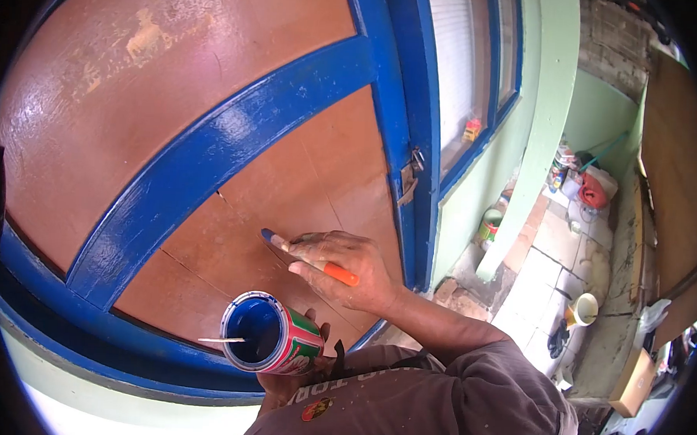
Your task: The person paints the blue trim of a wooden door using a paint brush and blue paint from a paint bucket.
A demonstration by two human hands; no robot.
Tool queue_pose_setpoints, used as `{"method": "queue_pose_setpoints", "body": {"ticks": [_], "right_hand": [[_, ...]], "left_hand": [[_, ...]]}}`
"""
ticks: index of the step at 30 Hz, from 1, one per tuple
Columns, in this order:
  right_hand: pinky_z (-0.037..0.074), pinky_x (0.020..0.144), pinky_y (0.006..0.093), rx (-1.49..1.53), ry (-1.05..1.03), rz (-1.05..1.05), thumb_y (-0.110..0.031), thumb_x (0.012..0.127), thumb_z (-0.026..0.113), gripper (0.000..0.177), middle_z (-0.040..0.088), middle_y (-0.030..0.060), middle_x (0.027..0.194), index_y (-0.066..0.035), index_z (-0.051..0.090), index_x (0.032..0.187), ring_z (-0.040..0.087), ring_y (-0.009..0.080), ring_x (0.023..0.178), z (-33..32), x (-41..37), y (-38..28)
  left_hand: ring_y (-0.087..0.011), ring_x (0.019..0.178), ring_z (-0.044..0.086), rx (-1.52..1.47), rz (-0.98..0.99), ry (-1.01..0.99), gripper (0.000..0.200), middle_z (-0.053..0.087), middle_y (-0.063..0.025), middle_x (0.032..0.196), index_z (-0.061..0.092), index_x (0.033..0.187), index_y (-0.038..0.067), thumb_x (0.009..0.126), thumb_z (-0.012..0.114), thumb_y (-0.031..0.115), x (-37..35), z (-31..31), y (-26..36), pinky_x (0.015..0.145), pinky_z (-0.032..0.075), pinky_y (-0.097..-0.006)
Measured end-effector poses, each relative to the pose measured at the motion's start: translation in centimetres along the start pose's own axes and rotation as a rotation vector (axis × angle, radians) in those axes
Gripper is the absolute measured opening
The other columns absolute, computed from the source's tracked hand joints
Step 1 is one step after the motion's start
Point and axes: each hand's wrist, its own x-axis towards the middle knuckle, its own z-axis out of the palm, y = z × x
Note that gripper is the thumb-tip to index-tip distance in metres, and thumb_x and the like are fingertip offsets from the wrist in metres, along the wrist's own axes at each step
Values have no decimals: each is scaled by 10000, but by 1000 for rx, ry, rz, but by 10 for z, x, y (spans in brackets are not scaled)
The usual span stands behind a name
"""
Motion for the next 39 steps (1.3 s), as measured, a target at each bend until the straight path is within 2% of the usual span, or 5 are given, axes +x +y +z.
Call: {"method": "queue_pose_setpoints", "body": {"ticks": [5, 8, 14, 23, 39], "right_hand": [[576, 935, 394, 136, 26, 154, -50, 904, 794, 211, 755, 190, 1112, 40, 734, 1085, 719, 324, 1117, -2, -22, 8], [568, 952, 390, 159, 36, 162, -51, 911, 787, 199, 750, 193, 1119, 33, 736, 1084, 706, 320, 1136, 2, -27, 4], [556, 979, 394, 185, -7, 134, -47, 942, 745, 227, 720, 205, 1202, 17, 734, 1159, 687, 324, 1177, 15, -35, 1], [545, 1026, 401, 208, -82, 103, -100, 949, 754, 318, 689, 167, 1294, -32, 716, 1257, 646, 318, 1245, 30, -42, -12], [558, 1005, 403, 172, -92, 113, -130, 948, 763, 324, 688, 184, 1269, -35, 723, 1256, 663, 325, 1213, 31, -43, -14]], "left_hand": [[-423, 1528, 256, 1, -13, 1, 771, 328, -126, 1662, 441, 1555, 285, 927, 592, 707, 2, -4, -3, 964, 515, -546], [-440, 1504, 299, 7, -2, 15, 871, 451, -124, 1577, 468, 1521, 194, 853, 702, 703, 2, 0, -5, 961, 503, -567], [-415, 1498, 314, 70, -15, 8, 827, 446, -119, 1581, 468, 1518, 177, 905, 621, 712, 2, 7, -5, 954, 501, -555], [-403, 1463, 354, 97, -34, -14, 810, 454, -125, 1570, 466, 1516, 170, 919, 609, 698, -15, 1, -1, 944, 502, -552], [-381, 1401, 426, 106, -65, -24, 780, 468, -136, 1550, 461, 1514, 155, 943, 586, 672, -23, -6, 2, 927, 503, -546]]}}
